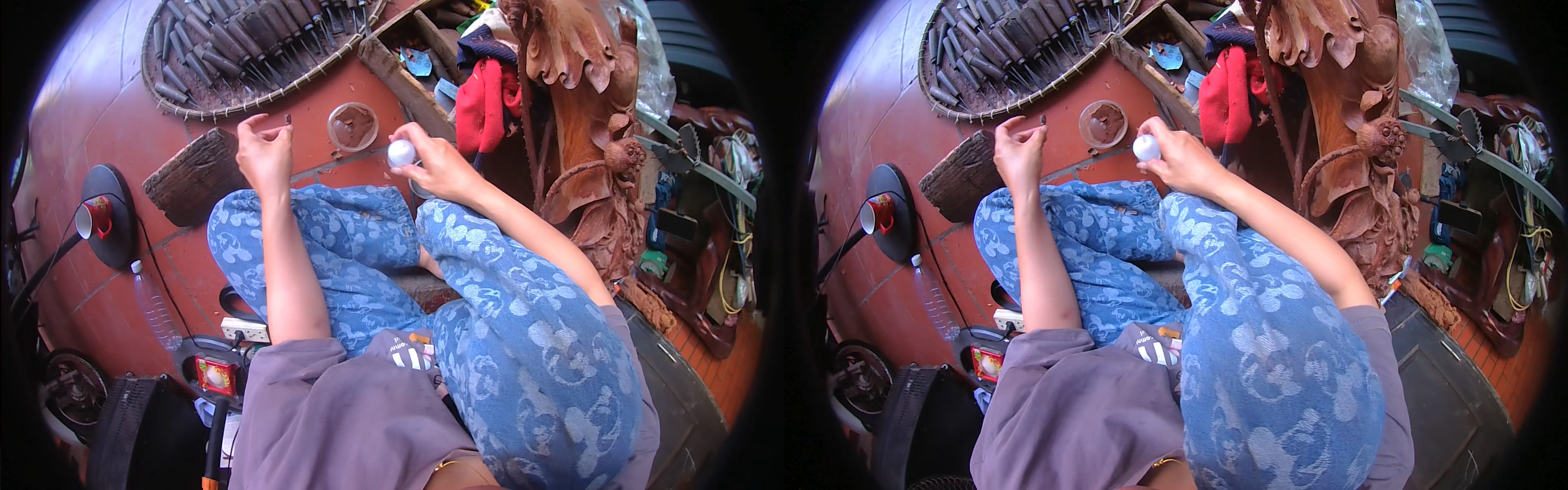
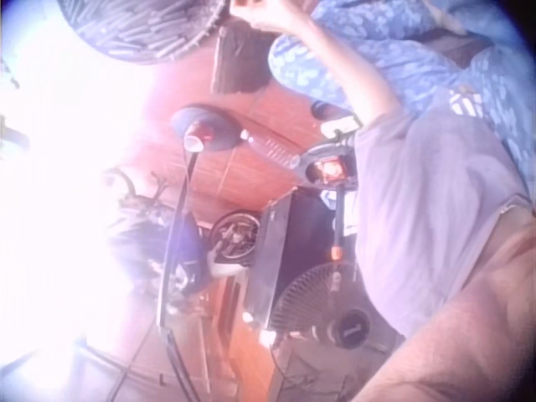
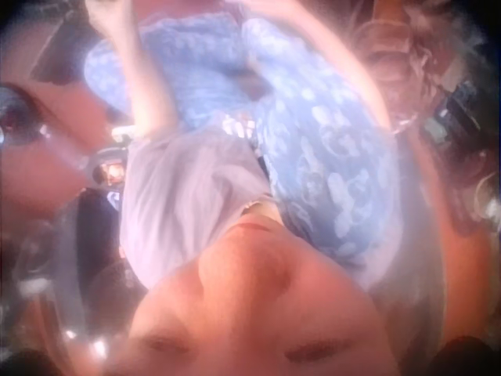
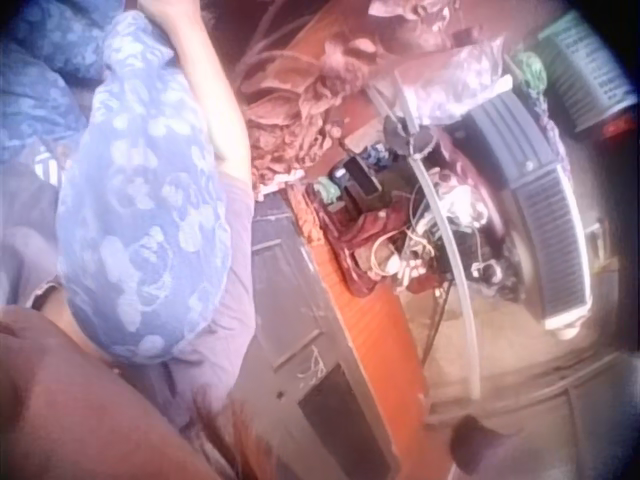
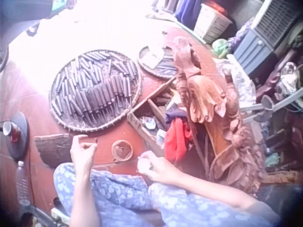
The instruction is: The person sits on the floor and uses scissors to cut a small piece of material. They then apply glue from a small bottle to the piece and attach it to another component. The person repeats this process with additional small parts, handling them one at a time.
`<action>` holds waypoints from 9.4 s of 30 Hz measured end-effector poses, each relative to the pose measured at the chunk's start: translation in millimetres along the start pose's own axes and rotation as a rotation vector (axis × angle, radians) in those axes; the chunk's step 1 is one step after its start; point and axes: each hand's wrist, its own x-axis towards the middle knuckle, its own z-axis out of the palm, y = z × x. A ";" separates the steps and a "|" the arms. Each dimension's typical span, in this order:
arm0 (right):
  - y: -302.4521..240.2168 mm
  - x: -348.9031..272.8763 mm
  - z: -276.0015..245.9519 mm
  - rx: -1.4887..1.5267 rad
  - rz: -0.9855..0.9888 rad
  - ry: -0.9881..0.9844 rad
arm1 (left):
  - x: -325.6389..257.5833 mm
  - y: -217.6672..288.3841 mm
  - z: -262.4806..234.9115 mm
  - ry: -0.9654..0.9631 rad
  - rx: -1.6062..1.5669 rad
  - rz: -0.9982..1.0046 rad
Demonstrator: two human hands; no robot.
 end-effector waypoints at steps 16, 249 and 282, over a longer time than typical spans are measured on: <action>50.2 6.6 28.5 -0.339 -0.078 0.160 | -39.2 1.7 45.1 -0.351 0.194 0.434; -96.2 -100.5 -108.9 0.191 -0.616 0.286 | -150.6 118.1 -76.3 -0.138 -0.422 0.656; 258.3 -117.1 -346.7 -0.806 0.566 0.493 | -19.3 -51.7 9.9 0.072 -0.360 -0.003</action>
